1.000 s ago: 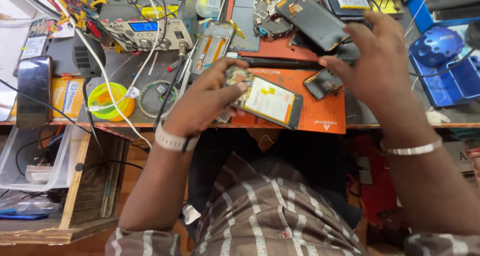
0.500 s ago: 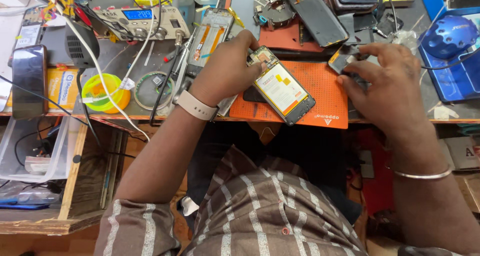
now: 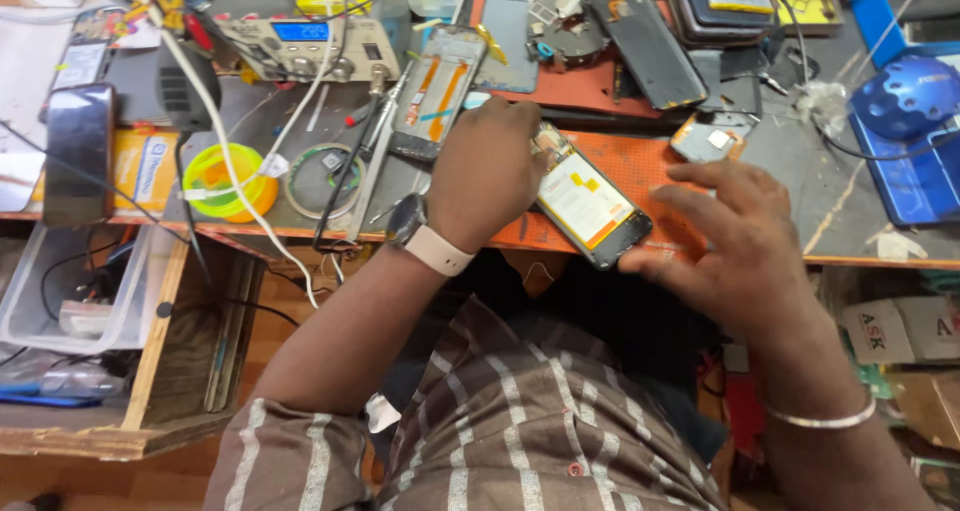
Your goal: The person repairs a smartphone at a cluttered workbench. They peel a small component from the phone, remove and reposition the battery, unscrew parts with a screwdriver, connect a cable to the board, and press the phone's frame back together.
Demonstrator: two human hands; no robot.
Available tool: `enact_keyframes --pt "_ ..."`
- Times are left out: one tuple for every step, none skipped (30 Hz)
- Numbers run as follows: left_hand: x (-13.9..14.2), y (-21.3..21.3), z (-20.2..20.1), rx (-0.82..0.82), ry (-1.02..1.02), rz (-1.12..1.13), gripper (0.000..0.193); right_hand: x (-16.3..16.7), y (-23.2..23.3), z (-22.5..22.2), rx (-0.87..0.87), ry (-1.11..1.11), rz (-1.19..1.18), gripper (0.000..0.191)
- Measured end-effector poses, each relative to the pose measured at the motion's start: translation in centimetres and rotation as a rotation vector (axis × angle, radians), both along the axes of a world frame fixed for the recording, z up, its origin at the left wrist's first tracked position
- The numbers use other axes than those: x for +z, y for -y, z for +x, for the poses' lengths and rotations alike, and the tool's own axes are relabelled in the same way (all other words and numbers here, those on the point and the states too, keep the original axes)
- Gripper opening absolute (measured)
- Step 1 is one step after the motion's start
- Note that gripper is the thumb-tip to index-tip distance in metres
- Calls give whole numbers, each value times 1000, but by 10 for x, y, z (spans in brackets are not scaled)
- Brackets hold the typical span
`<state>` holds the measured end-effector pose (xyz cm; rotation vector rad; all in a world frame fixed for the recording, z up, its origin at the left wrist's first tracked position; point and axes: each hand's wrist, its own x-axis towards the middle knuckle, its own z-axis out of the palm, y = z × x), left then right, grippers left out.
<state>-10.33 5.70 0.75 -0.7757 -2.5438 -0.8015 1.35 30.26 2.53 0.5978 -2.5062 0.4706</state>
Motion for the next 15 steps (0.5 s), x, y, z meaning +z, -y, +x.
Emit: enact_keyframes --pt "1 0 0 -9 -18 27 25 0 7 2 -5 12 13 62" --pt "2 0 1 -17 -34 53 25 0 15 4 -9 27 24 67" --pt "4 2 2 -26 -48 79 26 1 21 6 -14 42 36 72" --pt "6 5 4 -19 -34 107 27 1 27 9 -27 68 34 69" --pt "9 9 7 -10 -27 135 28 1 32 9 -38 88 31 67" --pt "12 15 11 1 -19 164 29 1 36 9 -46 108 31 65" --pt "13 24 17 8 -48 161 33 1 37 8 -41 115 35 67" --pt "14 38 27 9 -76 156 37 1 37 8 -40 121 38 69" --pt "14 50 36 1 -106 149 41 2 35 7 -49 125 38 70" --pt "13 57 43 -4 -90 119 42 2 33 4 -52 147 23 70" --pt "12 64 50 -10 -65 90 42 3 29 2 -56 176 9 69" --pt "9 69 58 -13 -33 63 43 2 26 2 -58 213 -2 68" --pt "6 72 64 2 -53 36 36 2 23 2 -54 225 2 69" --pt "4 74 67 17 -82 9 28 1 20 1 -51 229 7 70" --pt "3 74 67 27 -119 -18 21 2 17 0 -52 224 11 71"
